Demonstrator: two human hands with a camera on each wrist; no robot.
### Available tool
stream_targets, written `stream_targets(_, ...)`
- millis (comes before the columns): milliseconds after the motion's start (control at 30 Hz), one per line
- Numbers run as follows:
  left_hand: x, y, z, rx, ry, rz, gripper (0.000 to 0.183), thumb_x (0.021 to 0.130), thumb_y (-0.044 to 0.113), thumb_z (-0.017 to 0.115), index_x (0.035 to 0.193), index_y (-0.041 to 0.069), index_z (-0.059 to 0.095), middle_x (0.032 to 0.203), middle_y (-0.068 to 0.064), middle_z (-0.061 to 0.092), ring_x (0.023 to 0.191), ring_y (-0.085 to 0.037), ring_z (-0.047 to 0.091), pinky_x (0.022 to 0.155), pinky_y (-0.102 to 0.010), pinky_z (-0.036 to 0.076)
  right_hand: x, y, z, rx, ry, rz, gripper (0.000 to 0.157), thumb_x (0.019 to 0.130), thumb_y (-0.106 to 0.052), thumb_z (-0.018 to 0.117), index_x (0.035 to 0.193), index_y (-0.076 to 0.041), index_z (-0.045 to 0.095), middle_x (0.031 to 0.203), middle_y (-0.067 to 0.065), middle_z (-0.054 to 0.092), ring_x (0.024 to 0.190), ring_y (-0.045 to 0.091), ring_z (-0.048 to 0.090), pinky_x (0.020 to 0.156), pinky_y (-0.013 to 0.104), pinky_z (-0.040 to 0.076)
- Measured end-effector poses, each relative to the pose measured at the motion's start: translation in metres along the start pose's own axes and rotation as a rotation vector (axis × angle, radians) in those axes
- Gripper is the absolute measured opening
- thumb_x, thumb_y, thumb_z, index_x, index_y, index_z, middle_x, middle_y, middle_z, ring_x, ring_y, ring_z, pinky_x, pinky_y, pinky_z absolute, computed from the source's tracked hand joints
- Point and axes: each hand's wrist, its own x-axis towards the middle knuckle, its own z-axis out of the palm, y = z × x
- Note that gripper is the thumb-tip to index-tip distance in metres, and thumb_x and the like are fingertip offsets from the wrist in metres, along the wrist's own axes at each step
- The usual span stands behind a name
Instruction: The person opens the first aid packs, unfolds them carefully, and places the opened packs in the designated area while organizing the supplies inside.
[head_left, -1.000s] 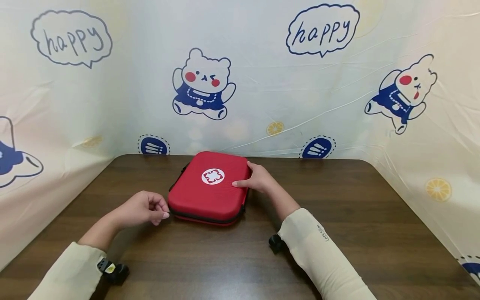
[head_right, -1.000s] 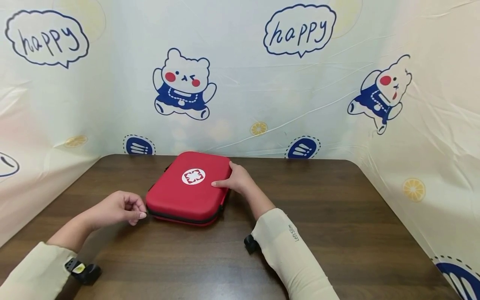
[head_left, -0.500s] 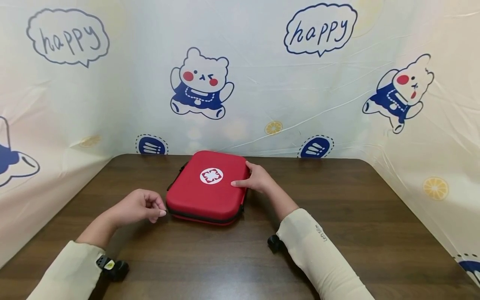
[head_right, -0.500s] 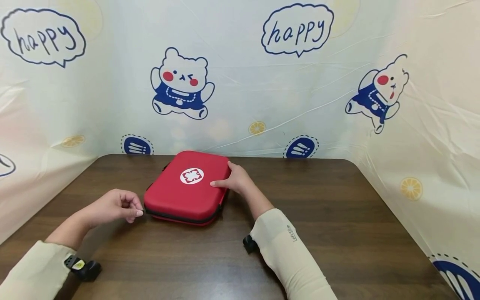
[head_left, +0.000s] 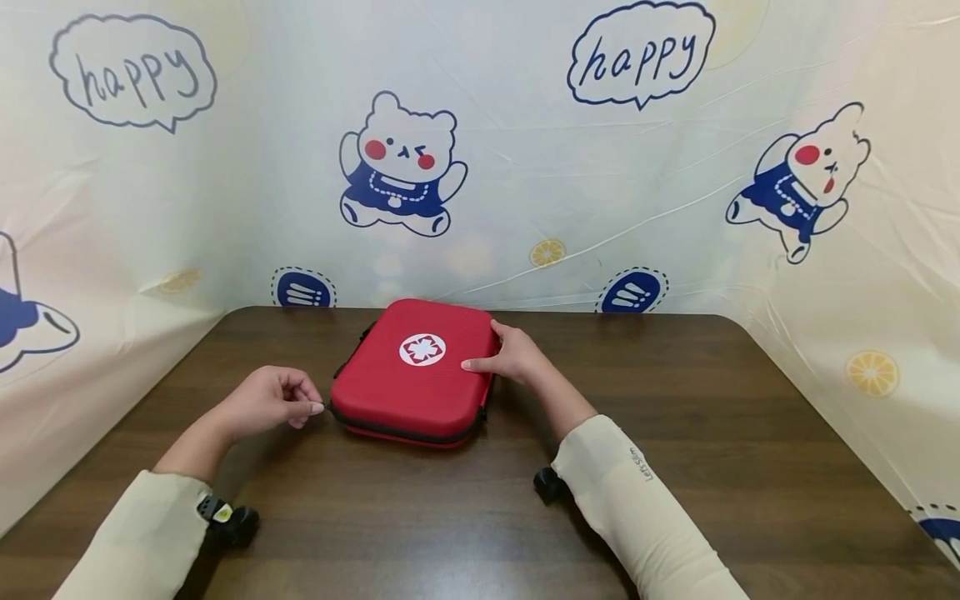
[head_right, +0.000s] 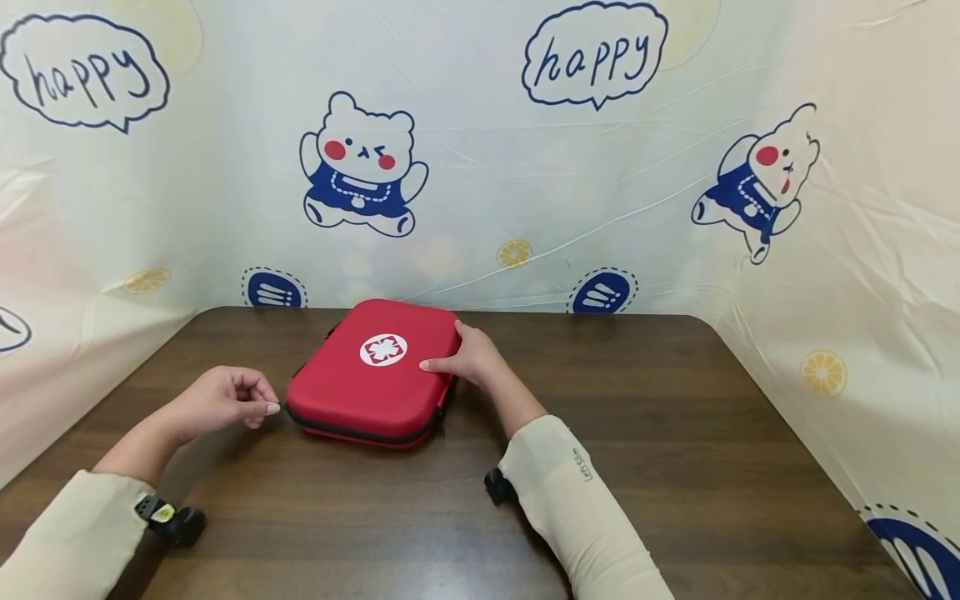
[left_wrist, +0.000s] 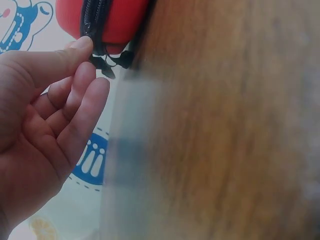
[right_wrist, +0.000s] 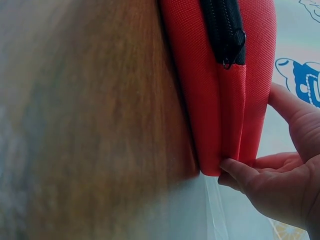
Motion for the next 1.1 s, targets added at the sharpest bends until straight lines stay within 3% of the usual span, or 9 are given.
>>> stream_targets(533,0.024,-0.007,0.000,0.138,0.078,-0.044,0.005,0.089,0.006,0.070,0.090,0.003,0.067,0.077,-0.009,0.063,0.067,-0.022,0.061,0.063,-0.032,0.057,0.003,0.000,-0.001,-0.034,-0.023,-0.007,0.096,0.078,-0.032,0.082,0.154,-0.008,0.028,0.143,0.014,0.046,0.125,0.029,0.047,0.088,0.040,0.054)
stream_targets(833,0.040,-0.009,0.004,0.127,0.095,-0.041,0.006,0.090,0.004,0.066,0.088,-0.002,0.065,0.075,-0.007,0.063,0.066,-0.020,0.063,0.062,-0.031,0.057,0.005,0.000,-0.005,-0.051,-0.058,-0.032,0.095,0.079,-0.032,0.080,0.154,-0.007,0.027,0.143,0.015,0.045,0.126,0.029,0.046,0.089,0.040,0.054)
stream_targets(1100,0.045,-0.009,0.004,0.095,0.107,-0.072,0.005,0.091,0.001,0.065,0.089,-0.003,0.065,0.076,-0.008,0.064,0.065,-0.020,0.063,0.062,-0.032,0.058,0.015,0.002,-0.011,-0.017,-0.128,-0.068,0.098,0.077,-0.031,0.082,0.154,-0.008,0.026,0.140,0.012,0.048,0.124,0.027,0.047,0.084,0.038,0.056)
